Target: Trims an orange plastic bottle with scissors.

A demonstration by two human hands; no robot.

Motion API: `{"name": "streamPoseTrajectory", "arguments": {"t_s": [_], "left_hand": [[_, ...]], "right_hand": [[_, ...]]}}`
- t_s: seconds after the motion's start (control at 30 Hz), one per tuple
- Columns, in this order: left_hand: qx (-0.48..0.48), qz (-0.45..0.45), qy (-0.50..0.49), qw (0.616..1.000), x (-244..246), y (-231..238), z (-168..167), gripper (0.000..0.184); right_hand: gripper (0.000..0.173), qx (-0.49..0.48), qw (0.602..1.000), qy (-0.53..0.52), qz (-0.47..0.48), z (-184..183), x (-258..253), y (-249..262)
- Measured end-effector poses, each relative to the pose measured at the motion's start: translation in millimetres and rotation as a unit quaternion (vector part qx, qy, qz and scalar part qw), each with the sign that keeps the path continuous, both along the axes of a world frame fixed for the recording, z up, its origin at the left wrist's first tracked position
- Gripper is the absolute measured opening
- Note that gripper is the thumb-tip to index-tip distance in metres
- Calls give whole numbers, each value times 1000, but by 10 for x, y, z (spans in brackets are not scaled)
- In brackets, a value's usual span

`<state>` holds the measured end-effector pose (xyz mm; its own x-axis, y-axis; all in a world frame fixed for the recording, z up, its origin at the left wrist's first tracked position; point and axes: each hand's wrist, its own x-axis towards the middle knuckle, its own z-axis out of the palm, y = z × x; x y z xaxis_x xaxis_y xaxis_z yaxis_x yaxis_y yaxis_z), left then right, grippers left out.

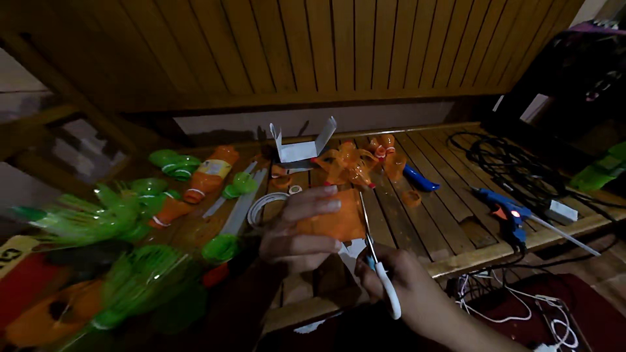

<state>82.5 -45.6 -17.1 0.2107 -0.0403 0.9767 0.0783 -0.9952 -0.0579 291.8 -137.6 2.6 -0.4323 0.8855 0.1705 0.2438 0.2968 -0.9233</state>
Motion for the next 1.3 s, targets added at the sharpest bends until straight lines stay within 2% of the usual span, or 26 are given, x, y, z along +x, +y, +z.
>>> {"name": "streamPoseTrajectory", "arguments": {"t_s": [0.17,0.33,0.5,0.8,0.97,1.07,1.3], "left_hand": [[-44,15,-25,999,24,-12,27,30],[-141,13,-43,989,-12,-42,105,38],[-219,-67,-20,973,23,-71,100,40],[-306,-139,-48,941,23,-113,144,46],[-380,-142,-73,911,1,-138,129,48],[-403,-156,-37,901,18,-140,114,47],[-418,-165,-41,893,30,-153,123,46]], "right_hand": [[19,40,999,1,-31,-93,7,51],[18,56,997,-7,-51,-129,33,121],[16,9,999,12,-52,-88,42,162],[16,63,996,21,-58,-171,97,179],[16,36,998,-1,-55,-135,127,200],[16,3,998,15,-63,-96,114,195],[16,59,995,6,-76,-152,111,219]]}}
